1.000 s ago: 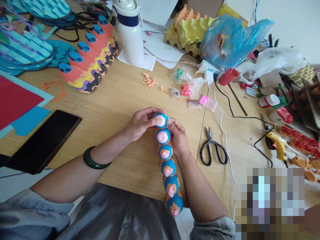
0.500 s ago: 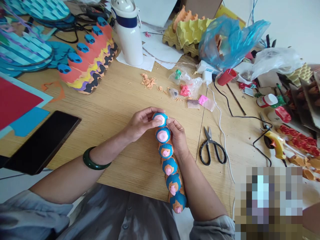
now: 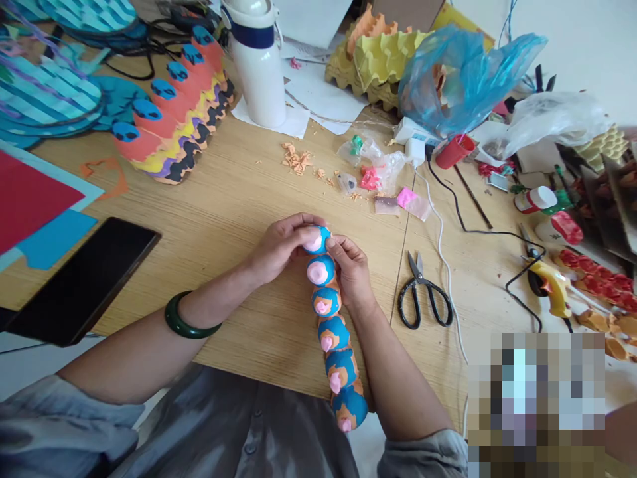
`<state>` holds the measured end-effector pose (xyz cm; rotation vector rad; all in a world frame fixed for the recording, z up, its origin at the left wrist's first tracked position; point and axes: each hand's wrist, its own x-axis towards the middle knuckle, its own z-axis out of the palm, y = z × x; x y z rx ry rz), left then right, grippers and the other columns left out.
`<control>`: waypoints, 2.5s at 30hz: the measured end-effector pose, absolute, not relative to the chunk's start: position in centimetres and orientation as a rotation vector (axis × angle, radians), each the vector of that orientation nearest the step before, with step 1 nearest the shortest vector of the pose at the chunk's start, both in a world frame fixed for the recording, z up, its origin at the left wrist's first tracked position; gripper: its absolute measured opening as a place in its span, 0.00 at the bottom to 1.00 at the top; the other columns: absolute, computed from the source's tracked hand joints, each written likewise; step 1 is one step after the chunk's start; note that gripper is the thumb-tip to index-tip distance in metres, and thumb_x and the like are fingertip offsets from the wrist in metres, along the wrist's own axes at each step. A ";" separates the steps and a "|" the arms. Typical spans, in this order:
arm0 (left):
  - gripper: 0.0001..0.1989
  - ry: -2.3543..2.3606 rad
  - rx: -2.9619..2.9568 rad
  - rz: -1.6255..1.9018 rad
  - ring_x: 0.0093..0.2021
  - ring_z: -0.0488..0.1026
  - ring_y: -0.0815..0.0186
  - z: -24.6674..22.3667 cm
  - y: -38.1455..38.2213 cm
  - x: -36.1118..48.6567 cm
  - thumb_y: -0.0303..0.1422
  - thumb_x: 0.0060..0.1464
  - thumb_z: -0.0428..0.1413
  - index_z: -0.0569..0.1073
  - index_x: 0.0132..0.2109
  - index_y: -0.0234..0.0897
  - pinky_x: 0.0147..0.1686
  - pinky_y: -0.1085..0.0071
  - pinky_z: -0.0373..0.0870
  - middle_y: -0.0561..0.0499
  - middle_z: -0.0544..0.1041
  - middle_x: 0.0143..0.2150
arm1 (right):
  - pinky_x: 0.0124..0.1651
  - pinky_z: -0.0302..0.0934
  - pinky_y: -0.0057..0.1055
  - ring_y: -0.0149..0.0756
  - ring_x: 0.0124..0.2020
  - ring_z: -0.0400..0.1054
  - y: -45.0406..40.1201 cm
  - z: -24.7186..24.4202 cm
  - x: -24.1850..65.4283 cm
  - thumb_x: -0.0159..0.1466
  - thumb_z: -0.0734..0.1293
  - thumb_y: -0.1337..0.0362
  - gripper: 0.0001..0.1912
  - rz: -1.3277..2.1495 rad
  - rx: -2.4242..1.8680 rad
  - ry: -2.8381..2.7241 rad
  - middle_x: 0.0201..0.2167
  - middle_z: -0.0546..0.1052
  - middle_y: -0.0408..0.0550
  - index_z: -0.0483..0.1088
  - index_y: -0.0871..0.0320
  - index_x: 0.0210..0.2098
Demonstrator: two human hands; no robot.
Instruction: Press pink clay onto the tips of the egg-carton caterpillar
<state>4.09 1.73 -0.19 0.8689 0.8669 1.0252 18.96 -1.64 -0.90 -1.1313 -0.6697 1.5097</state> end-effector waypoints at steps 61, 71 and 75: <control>0.27 0.718 0.810 0.854 0.40 0.75 0.65 0.2 2.2 3.0 0.43 0.50 0.67 0.81 0.56 0.35 0.44 0.68 0.69 0.52 0.79 0.35 | 0.29 0.57 0.29 0.29 0.24 0.62 -1.5 -0.2 19.3 0.53 0.81 0.54 0.13 1.488 -1.157 -0.811 0.25 0.76 0.38 0.78 0.53 0.26; 0.46 0.835 0.881 0.933 0.41 0.74 0.67 -0.5 1.9 3.5 0.41 0.49 0.70 0.65 0.72 0.34 0.43 0.70 0.69 0.52 0.78 0.40 | 0.26 0.58 0.28 0.28 0.23 0.63 -1.5 -0.7 19.3 0.55 0.81 0.52 0.14 1.500 -1.186 -0.790 0.23 0.75 0.38 0.78 0.53 0.27; 0.49 0.831 1.046 1.087 0.45 0.76 0.65 -1.4 1.7 3.9 0.43 0.46 0.73 0.64 0.73 0.40 0.44 0.71 0.73 0.44 0.76 0.56 | 0.24 0.56 0.28 0.26 0.20 0.59 -1.4 -0.8 19.4 0.55 0.81 0.53 0.15 1.486 -1.193 -0.756 0.20 0.72 0.36 0.76 0.53 0.27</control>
